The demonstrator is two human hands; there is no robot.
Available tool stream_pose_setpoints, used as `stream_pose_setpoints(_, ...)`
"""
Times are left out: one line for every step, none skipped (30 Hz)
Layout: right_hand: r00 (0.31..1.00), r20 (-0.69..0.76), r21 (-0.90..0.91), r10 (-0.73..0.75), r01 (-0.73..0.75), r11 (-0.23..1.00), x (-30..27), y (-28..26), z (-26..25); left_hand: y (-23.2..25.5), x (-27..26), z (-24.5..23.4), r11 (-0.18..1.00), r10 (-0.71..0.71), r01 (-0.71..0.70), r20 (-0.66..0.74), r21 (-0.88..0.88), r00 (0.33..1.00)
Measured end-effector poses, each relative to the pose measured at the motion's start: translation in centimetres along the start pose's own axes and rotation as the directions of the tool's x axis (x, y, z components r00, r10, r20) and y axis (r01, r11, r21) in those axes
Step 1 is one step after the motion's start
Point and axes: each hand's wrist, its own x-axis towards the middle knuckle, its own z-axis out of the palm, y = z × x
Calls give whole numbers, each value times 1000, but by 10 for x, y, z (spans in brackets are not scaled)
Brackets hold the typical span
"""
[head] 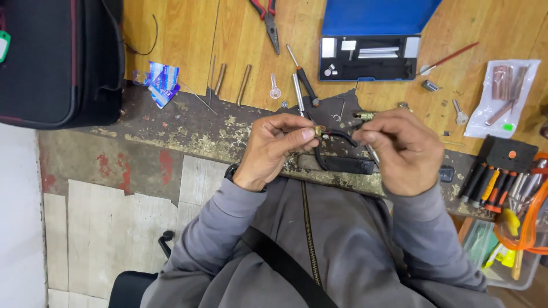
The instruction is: A person is re-keying a lock cylinder by inserting pins and springs into the plug and using a hand file to adjust a metal component on a workbench.
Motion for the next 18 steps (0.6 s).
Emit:
stream_pose_setpoints(1000,4,6,0,0,1000,3,9,-3,3,3,-2,1000,2,-2,-6,2,1000)
stream_pose_setpoints(999,34,-85,8,-5,996,5,18,-7,7,6,-5,998,22,-22,-14,54,1000)
stream_pose_setpoints(998,62,-181,25,-13,983,6,27,-12,8,7,-7,994,36,-34,-21,102,999)
stream_pose_setpoints(997,66,-181,30,-18,983,2,44,-15,6,2,-15,995,33,-30,-26,99,999)
stream_pose_setpoints(992,42,-201,116,-105,974,3,63,-20,7,1,-23,995,21,-13,-81,100,996)
stream_pose_setpoints(980,16,-219,201,-192,957,4,81,-24,7,2,-31,995,9,4,-137,99,991)
stream_pose_setpoints(979,15,-221,203,-195,955,4,90,-25,6,-1,-38,995,6,7,-136,96,991)
stream_pose_setpoints(978,43,-332,204,-179,926,3,98,-26,4,-4,-45,997,1,13,-173,79,985)
stream_pose_setpoints(975,72,-436,210,-159,886,1,107,-26,2,-8,-54,998,-6,20,-212,62,977)
stream_pose_setpoints(974,72,-437,215,-163,884,2,105,-16,-3,-8,-59,998,-11,24,-213,61,977)
stream_pose_setpoints(984,148,-562,102,-2,827,4,102,-5,-7,-9,-64,999,-9,19,-228,42,974)
stream_pose_setpoints(971,239,-659,2,161,735,5,99,6,-11,-10,-70,1000,-8,14,-244,24,970)
stream_pose_setpoints(971,238,-663,3,160,731,7,104,11,-14,-10,-67,1000,-10,15,-240,21,971)
stream_pose_setpoints(941,339,-726,1,261,636,8,108,17,-16,-10,-64,999,-14,22,-243,33,970)
stream_pose_setpoints(899,437,-762,9,365,535,10,112,24,-18,-12,-62,998,-15,28,-250,47,968)
stream_pose_setpoints(899,439,-762,9,367,534,6,122,32,-18,-13,-59,999,-14,27,-251,46,968)
stream_pose_setpoints(884,465,-794,42,395,463,2,133,39,-19,-13,-56,998,-3,18,-244,58,970)
stream_pose_setpoints(870,487,-819,78,424,388,-2,143,46,-19,-14,-53,998,8,9,-237,69,971)
